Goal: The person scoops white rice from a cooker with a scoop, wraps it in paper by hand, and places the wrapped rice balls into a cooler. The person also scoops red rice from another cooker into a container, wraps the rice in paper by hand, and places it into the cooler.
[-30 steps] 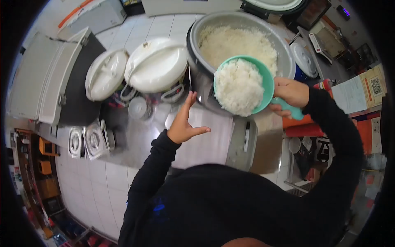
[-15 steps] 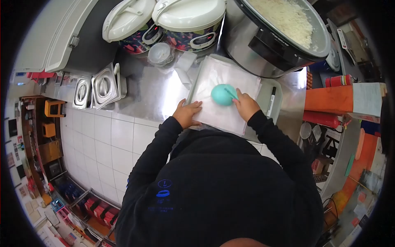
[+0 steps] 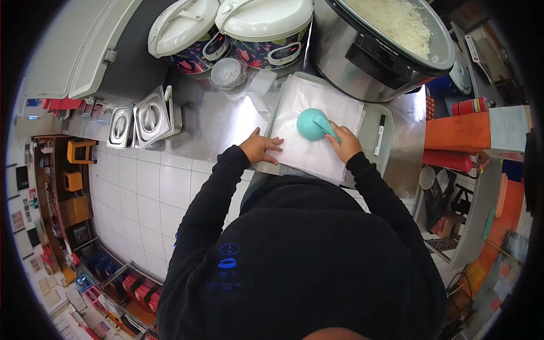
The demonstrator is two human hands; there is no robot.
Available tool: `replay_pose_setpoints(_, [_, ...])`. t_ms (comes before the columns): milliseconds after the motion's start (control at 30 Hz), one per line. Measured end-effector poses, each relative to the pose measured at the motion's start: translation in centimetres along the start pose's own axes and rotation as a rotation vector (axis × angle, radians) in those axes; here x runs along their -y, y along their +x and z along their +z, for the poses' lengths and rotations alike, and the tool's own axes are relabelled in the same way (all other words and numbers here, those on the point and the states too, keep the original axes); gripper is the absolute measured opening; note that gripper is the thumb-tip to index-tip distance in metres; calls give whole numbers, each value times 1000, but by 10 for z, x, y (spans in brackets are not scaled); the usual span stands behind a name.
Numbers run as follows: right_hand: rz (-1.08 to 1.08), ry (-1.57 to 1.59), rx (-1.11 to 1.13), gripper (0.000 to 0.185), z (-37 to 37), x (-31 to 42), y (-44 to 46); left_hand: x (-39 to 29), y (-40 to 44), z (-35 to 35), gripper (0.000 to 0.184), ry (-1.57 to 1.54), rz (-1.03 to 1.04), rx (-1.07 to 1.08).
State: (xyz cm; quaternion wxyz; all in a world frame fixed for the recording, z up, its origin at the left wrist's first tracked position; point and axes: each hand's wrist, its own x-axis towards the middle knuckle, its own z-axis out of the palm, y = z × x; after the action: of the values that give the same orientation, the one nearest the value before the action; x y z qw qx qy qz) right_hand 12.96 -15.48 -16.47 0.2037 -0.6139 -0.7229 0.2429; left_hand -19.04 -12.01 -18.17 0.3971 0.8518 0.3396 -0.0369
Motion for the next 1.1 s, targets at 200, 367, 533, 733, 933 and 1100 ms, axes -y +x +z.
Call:
replay_pose_setpoints(200, [61, 162, -366, 41, -5, -51, -23, 2, 2, -5, 38, -89, -29, 48])
replay_pose_setpoints(367, [209, 1, -398, 44, -34, -77, -42, 17, 7, -8, 30, -143, 57, 65])
replay_pose_setpoints(533, [31, -383, -462, 47, -46, -33, -45, 17, 7, -14, 21, -176, 49, -12])
replay_pose_setpoints(733, [-235, 55, -15, 44, -24, 17, -40, 3, 6, -28, 12, -353, 31, -198])
replay_pose_setpoints(933, [-34, 243, 195, 21, -20, -8, -23, -4, 13, -33, 14, -489, -102, -263])
replay_pose_setpoints(1100, [149, 477, 95, 21, -14, -32, 3, 10, 46, -18, 22, -736, -117, -517])
